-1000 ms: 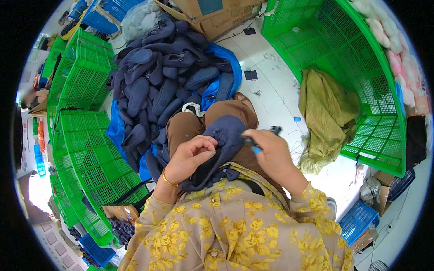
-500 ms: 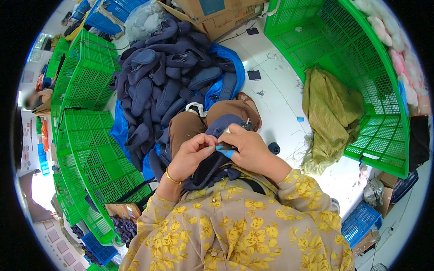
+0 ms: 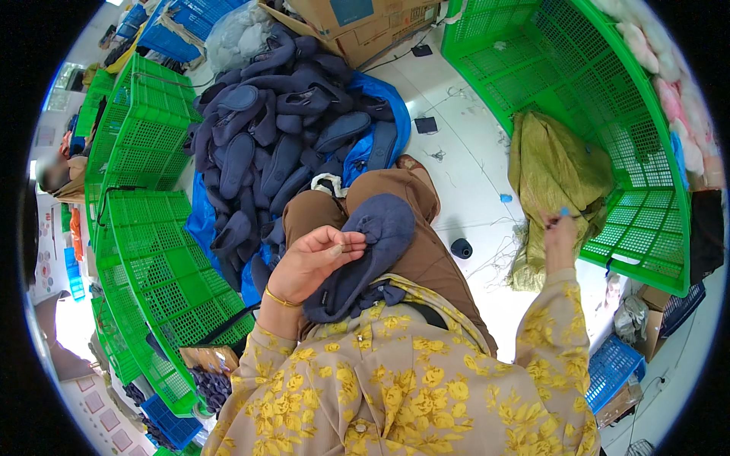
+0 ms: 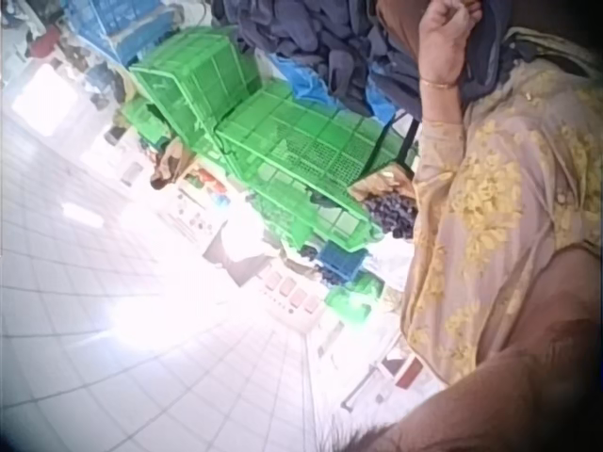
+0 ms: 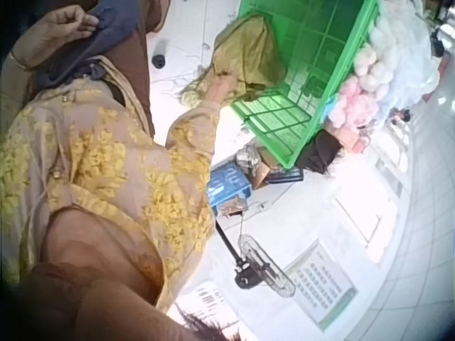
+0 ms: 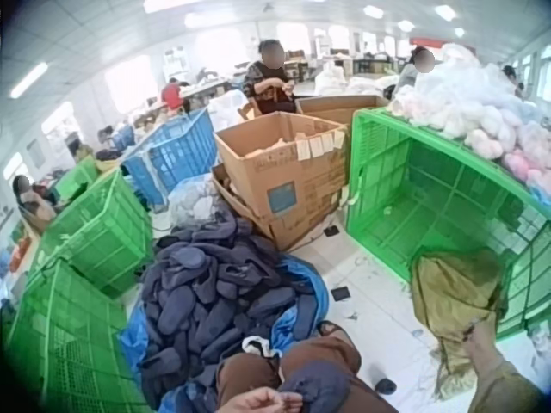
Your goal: The person sits on the floor and uses a small blue tool to trim loose threads and fabric from the edges of dark blue slip-on shoes. They handle the shoes one at a time, rotating them to access different areas, and continue the trimming process throughout the clip.
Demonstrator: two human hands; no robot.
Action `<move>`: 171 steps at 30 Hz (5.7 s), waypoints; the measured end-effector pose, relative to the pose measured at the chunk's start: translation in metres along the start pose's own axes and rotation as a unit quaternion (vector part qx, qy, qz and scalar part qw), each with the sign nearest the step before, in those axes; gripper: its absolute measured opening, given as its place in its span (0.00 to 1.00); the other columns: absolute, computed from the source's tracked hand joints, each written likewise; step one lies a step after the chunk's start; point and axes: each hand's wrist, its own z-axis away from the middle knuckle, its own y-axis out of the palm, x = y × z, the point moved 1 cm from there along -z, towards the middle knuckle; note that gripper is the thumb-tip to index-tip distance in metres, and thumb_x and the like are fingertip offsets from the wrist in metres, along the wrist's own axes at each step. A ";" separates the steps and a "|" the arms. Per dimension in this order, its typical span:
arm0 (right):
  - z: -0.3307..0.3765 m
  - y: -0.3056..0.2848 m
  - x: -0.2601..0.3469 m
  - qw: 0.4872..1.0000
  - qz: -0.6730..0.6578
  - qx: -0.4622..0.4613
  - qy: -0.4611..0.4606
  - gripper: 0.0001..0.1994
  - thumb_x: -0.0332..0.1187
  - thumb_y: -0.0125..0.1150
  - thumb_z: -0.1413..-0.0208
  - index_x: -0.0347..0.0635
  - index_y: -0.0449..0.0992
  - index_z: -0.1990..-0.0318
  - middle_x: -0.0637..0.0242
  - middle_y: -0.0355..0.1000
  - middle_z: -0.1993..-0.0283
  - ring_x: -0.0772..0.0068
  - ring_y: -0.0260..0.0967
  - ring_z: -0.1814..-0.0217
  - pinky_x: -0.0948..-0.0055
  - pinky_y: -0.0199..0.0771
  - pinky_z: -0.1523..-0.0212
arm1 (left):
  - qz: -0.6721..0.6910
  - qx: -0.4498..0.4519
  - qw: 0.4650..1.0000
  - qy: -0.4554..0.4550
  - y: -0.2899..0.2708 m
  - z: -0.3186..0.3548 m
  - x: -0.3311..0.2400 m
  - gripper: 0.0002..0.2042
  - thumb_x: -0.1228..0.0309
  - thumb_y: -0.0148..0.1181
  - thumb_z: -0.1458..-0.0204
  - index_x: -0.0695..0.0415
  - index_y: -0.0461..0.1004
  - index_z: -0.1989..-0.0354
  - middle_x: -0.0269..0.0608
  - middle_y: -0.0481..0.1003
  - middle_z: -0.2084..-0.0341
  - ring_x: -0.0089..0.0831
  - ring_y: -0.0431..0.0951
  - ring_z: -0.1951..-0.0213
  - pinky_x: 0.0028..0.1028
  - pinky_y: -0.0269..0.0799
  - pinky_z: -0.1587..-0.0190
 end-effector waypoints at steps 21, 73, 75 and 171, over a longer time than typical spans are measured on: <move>0.024 -0.091 0.064 0.498 0.769 -0.055 -0.398 0.12 0.19 0.50 0.47 0.38 0.69 0.54 0.46 0.73 0.56 0.40 0.74 0.59 0.53 0.76 0.59 | -0.566 -0.325 0.729 0.205 0.049 -0.039 0.028 0.19 0.74 0.70 0.62 0.56 0.59 0.74 0.38 0.67 0.83 0.31 0.74 0.82 0.29 0.70 0.75; 0.322 0.177 0.003 0.599 0.338 0.665 -0.292 0.13 0.19 0.55 0.53 0.43 0.77 0.59 0.62 0.71 0.65 0.57 0.71 0.61 0.66 0.70 0.61 | -0.231 -0.109 0.966 -0.026 0.052 0.020 0.013 0.05 0.72 0.62 0.42 0.60 0.80 0.63 0.22 0.67 0.85 0.10 0.59 0.86 0.16 0.52 0.83; 0.325 0.177 0.014 0.562 0.389 0.674 -0.279 0.12 0.20 0.56 0.52 0.43 0.76 0.59 0.62 0.71 0.65 0.58 0.71 0.62 0.66 0.70 0.61 | -0.150 -0.149 0.977 -0.017 0.052 0.016 0.013 0.05 0.72 0.62 0.42 0.60 0.80 0.64 0.21 0.67 0.85 0.10 0.60 0.85 0.16 0.52 0.83; 0.321 0.173 0.019 0.549 0.497 0.501 -0.448 0.16 0.34 0.63 0.50 0.43 0.70 0.54 0.59 0.71 0.64 0.53 0.74 0.67 0.59 0.74 0.69 | -0.526 -0.221 0.809 0.145 0.020 -0.001 -0.011 0.17 0.71 0.71 0.55 0.60 0.72 0.59 0.40 0.73 0.66 0.34 0.76 0.63 0.29 0.72 0.58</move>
